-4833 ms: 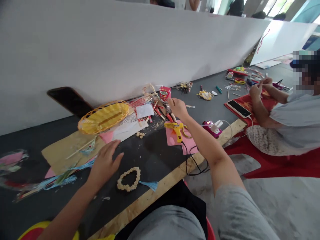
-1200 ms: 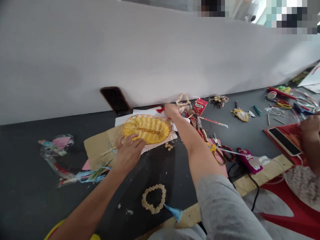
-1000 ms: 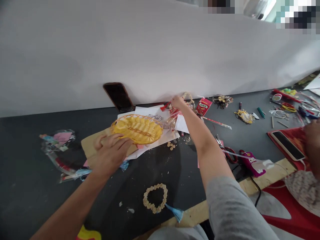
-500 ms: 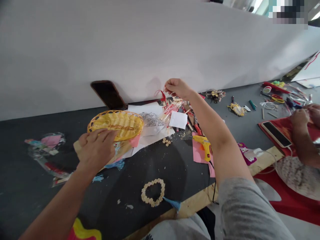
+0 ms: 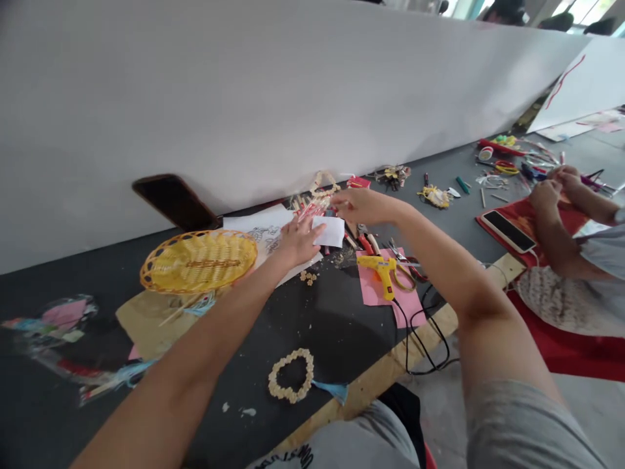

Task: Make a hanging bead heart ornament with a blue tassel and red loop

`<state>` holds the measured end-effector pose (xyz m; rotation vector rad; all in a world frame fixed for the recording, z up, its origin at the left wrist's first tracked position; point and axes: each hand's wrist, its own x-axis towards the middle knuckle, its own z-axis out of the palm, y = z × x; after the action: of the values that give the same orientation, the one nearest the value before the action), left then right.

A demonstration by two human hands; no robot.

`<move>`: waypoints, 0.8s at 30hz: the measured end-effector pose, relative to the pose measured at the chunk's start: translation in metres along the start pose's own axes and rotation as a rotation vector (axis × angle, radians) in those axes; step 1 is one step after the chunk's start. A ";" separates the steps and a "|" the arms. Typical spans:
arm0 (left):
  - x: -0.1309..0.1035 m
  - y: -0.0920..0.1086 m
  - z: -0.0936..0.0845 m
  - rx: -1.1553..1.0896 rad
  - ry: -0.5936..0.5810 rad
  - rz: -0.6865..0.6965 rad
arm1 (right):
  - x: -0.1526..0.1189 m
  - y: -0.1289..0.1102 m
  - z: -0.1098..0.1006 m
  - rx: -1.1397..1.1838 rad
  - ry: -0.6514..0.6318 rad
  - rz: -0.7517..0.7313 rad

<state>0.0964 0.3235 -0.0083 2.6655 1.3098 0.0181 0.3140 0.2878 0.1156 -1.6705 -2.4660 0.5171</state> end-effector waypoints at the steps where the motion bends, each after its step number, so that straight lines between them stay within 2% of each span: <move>1: 0.008 0.001 0.002 0.000 -0.038 -0.005 | -0.013 0.002 -0.003 0.030 0.001 0.016; 5: 0.024 -0.004 0.006 0.017 -0.042 -0.013 | -0.056 0.014 -0.005 0.151 0.023 0.149; 10: 0.023 -0.023 -0.003 0.028 -0.010 -0.071 | -0.082 0.021 0.007 0.184 0.028 0.217; 19: 0.023 -0.063 -0.026 0.005 0.059 -0.212 | -0.084 0.031 0.021 0.265 -0.104 0.203; 24: 0.024 -0.077 -0.033 -0.017 0.022 -0.328 | -0.082 0.043 0.025 0.238 -0.114 0.166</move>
<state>0.0480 0.3938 0.0103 2.4096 1.7270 0.0162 0.3761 0.2210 0.0848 -1.7995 -2.2411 0.9099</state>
